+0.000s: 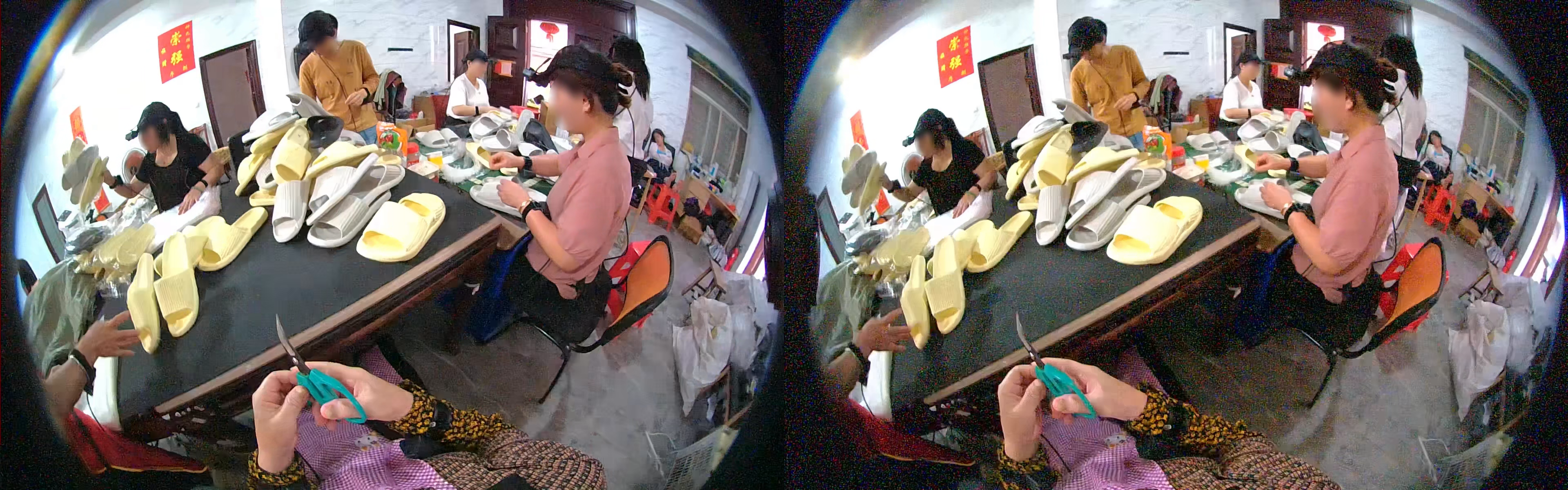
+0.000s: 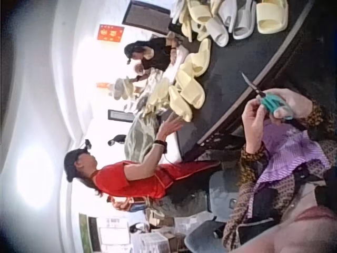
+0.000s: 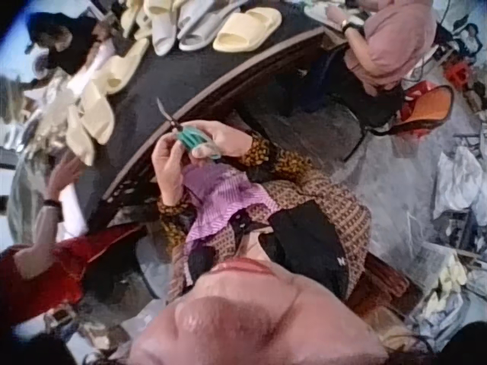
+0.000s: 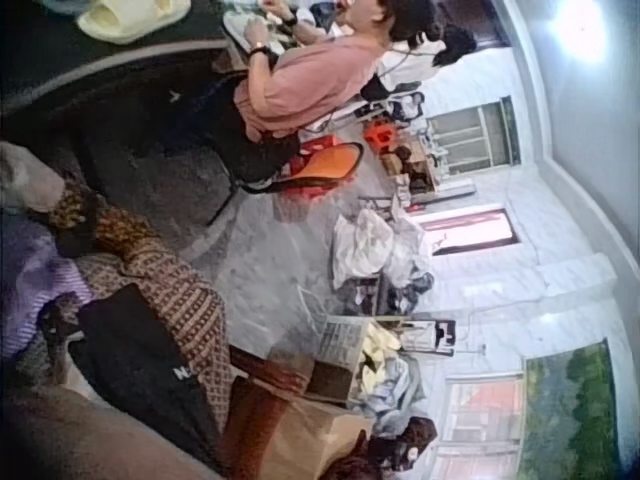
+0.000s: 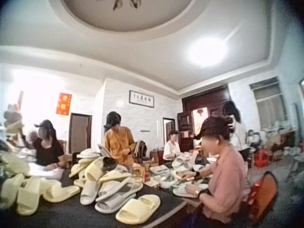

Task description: Trim excess material from rubber slides using scissors in a factory setting.

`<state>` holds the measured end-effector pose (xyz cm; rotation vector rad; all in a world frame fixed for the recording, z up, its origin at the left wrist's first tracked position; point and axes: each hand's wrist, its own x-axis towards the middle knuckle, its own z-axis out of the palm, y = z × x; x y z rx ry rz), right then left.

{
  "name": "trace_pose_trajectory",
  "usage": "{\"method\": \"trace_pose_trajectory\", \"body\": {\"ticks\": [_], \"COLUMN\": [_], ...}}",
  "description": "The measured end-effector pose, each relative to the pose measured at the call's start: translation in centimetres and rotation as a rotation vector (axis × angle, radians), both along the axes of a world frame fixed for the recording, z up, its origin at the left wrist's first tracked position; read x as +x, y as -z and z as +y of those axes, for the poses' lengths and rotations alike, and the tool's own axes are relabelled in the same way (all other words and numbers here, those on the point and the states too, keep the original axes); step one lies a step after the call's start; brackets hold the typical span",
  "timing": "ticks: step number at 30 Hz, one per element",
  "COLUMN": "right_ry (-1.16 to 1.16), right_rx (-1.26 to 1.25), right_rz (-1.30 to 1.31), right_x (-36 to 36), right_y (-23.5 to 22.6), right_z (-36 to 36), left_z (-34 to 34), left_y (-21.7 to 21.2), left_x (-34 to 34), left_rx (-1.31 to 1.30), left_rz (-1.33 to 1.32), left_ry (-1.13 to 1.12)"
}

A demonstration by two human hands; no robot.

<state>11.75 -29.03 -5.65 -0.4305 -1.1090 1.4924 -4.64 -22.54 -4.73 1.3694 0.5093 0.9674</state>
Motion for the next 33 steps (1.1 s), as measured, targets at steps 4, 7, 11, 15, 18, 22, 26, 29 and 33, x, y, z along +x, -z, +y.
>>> {"method": "trace_pose_trajectory", "body": {"ticks": [4,7,11,15,18,22,26,29,33], "right_ry": [-0.014,0.0,0.065,0.14,0.198,0.209,0.225,0.233,0.203], "right_rx": [-0.027,-0.011,-0.021,-0.053,-0.072,-0.088,-0.071,-0.069,-0.079], "right_rz": [-0.028,-0.036,-0.016,-0.021,-0.004,0.0,-0.039,-0.043,-0.085], "right_x": [0.3,0.2,-0.1,0.1,0.6,0.7,0.4,0.5,0.3], "right_y": [0.1,0.2,0.4,0.7,1.0,1.4,1.5,1.7,2.0], "right_z": [-0.1,0.0,0.0,0.0,0.1,0.1,0.4,0.4,0.5], "left_z": [0.3,0.4,0.2,-0.1,-0.1,-0.3,-0.4,-0.1,0.0], "left_y": [0.1,-0.1,-0.6,-1.2,-1.3,-1.0,-0.5,-0.6,-0.8], "left_x": [0.0,0.0,0.4,0.8,1.0,1.1,0.6,0.0,0.3], "left_rx": [-0.022,-0.04,-0.007,0.112,0.115,0.11,0.052,0.089,0.092], "left_rz": [0.053,0.062,0.081,0.113,0.055,0.053,-0.013,0.029,0.034], "left_ry": [-0.026,-0.005,-0.03,-0.096,-0.091,-0.044,0.026,0.117,0.034]}}
